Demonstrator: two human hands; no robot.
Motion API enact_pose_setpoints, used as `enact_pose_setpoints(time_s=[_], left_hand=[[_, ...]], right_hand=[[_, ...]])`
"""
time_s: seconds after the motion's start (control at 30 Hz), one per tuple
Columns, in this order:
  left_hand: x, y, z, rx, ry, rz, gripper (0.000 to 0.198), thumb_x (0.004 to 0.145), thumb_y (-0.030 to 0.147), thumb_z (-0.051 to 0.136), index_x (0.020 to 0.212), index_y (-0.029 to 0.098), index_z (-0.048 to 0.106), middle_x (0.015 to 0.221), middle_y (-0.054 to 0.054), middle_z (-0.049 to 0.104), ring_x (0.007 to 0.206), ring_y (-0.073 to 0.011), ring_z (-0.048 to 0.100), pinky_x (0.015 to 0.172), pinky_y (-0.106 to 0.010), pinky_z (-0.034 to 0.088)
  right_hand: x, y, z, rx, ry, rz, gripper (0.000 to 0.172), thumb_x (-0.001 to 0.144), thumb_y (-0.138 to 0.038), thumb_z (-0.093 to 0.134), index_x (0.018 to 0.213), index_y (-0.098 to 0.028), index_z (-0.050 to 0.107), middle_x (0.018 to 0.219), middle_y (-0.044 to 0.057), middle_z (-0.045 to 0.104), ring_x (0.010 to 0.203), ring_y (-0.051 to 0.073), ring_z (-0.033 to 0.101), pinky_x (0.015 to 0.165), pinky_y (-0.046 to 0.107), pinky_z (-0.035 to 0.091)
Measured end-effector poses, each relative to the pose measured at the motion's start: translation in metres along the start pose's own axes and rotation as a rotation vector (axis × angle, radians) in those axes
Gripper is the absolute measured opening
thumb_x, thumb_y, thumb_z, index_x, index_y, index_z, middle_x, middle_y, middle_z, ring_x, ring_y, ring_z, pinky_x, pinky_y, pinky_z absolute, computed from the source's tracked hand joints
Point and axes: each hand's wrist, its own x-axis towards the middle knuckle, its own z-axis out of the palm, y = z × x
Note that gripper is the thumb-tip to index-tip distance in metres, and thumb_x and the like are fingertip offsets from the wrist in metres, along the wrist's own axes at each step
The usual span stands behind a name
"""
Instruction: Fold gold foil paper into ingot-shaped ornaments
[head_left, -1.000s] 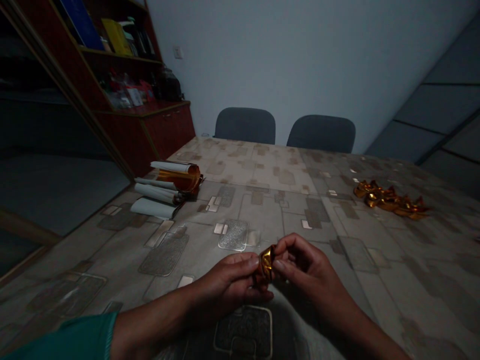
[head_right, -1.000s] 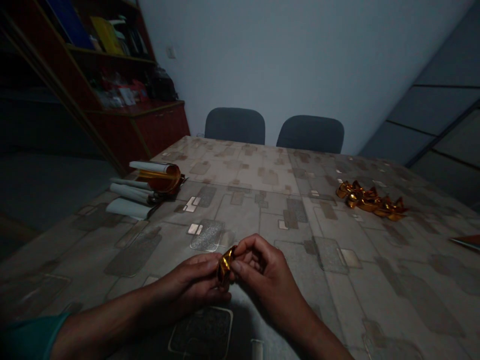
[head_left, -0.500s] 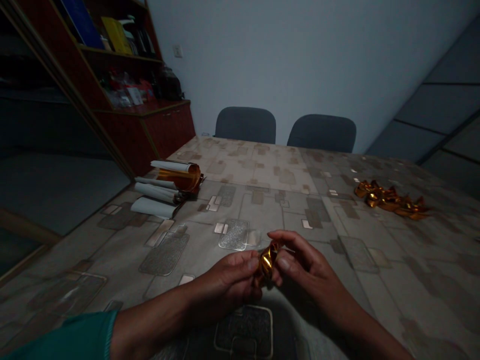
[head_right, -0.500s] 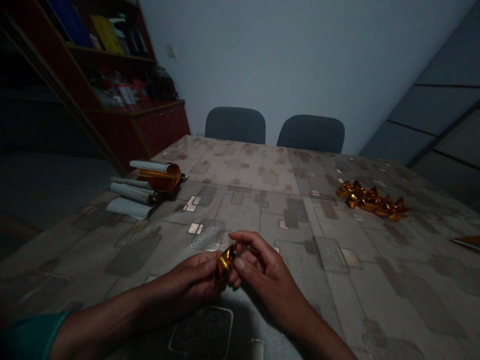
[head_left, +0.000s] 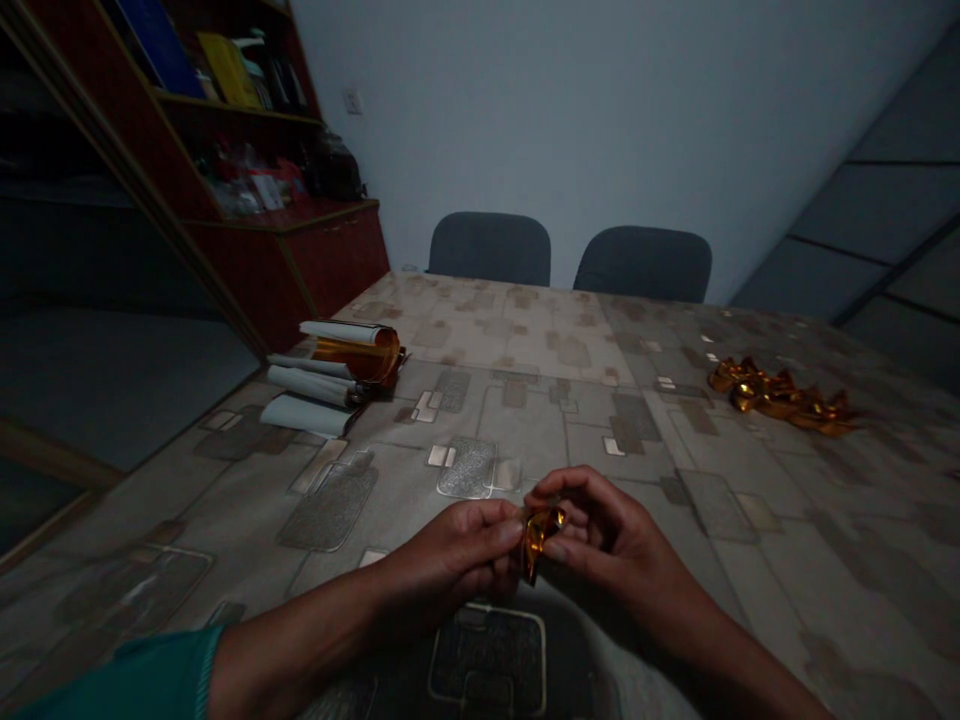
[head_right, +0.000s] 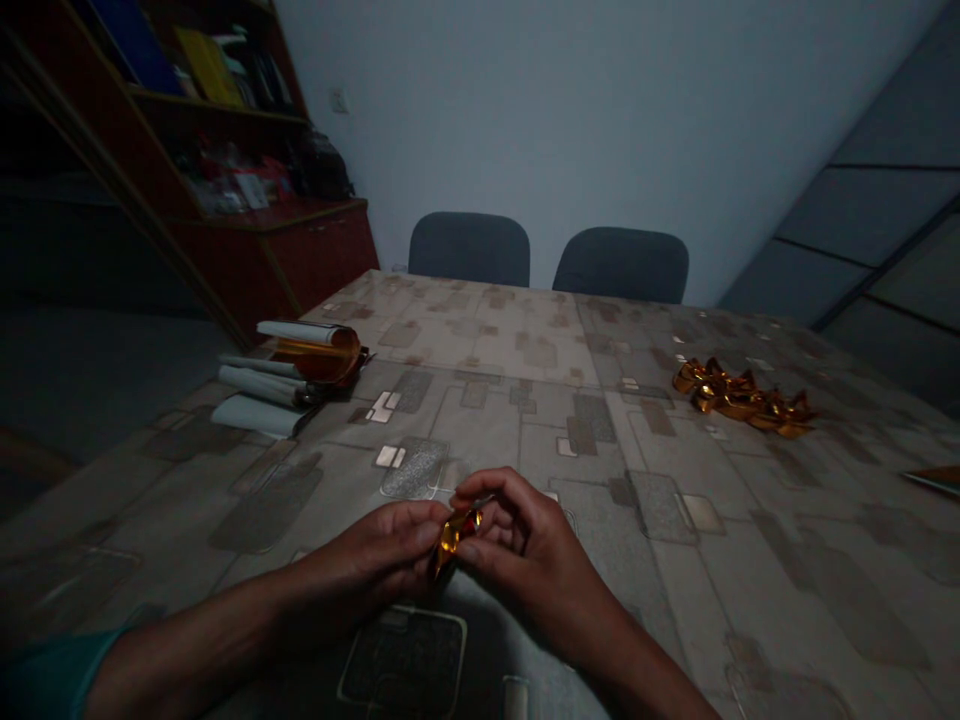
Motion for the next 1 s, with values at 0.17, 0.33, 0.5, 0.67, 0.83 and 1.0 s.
enact_pose_setpoints(time_s=[0.17,0.33,0.5,0.67,0.83,1.0], left_hand=[[0.000,0.003,0.001,0.041,0.126,0.026,0.039,0.077,0.043,0.078,0.098,0.016,0.059,0.085,-0.003,0.064,0.060,-0.0082,0.053,0.056,-0.020,0.038],[0.002,0.002,0.000,0.147,0.108,0.138,0.051,0.074,0.044,0.080,0.108,0.019,0.053,0.078,0.001,0.060,0.055,-0.0088,0.054,0.050,-0.020,0.041],[0.005,-0.003,-0.003,0.189,0.109,0.184,0.054,0.069,0.046,0.084,0.101,0.019,0.049,0.074,0.002,0.060,0.053,-0.0085,0.054,0.049,-0.019,0.039],[0.008,-0.006,-0.003,0.127,-0.011,0.195,0.045,0.077,0.045,0.078,0.103,0.019,0.051,0.085,-0.004,0.067,0.063,-0.0121,0.059,0.055,-0.021,0.041],[0.006,-0.005,-0.003,0.074,-0.073,0.153,0.046,0.079,0.044,0.076,0.110,0.018,0.056,0.088,-0.003,0.063,0.067,-0.0117,0.058,0.060,-0.023,0.043],[0.007,-0.007,-0.004,0.037,-0.090,0.157,0.042,0.077,0.040,0.079,0.107,0.016,0.061,0.094,-0.005,0.064,0.079,-0.0150,0.062,0.070,-0.025,0.045]], right_hand=[[0.001,-0.002,-0.001,-0.303,0.060,-0.032,0.028,0.079,-0.016,0.069,0.105,-0.024,0.065,0.093,0.004,0.067,0.078,0.018,0.062,0.070,0.033,0.049],[0.002,-0.001,0.003,-0.472,0.055,-0.091,0.031,0.080,-0.014,0.069,0.108,-0.026,0.067,0.087,0.002,0.067,0.074,0.018,0.060,0.070,0.033,0.047],[0.001,0.002,0.004,-0.398,0.006,-0.081,0.031,0.082,-0.019,0.071,0.111,-0.027,0.067,0.087,0.002,0.066,0.074,0.018,0.059,0.068,0.033,0.045],[-0.002,0.004,0.006,-0.040,-0.003,-0.010,0.018,0.092,-0.032,0.062,0.107,-0.023,0.064,0.078,0.001,0.062,0.072,0.016,0.057,0.067,0.031,0.044],[0.001,0.002,0.006,-0.104,0.048,-0.055,0.017,0.082,-0.025,0.071,0.099,-0.025,0.069,0.083,0.001,0.058,0.069,0.015,0.052,0.063,0.031,0.041],[0.003,0.001,0.000,-0.275,0.008,-0.125,0.020,0.081,-0.025,0.070,0.100,-0.028,0.073,0.095,0.005,0.056,0.079,0.020,0.052,0.067,0.036,0.042]])
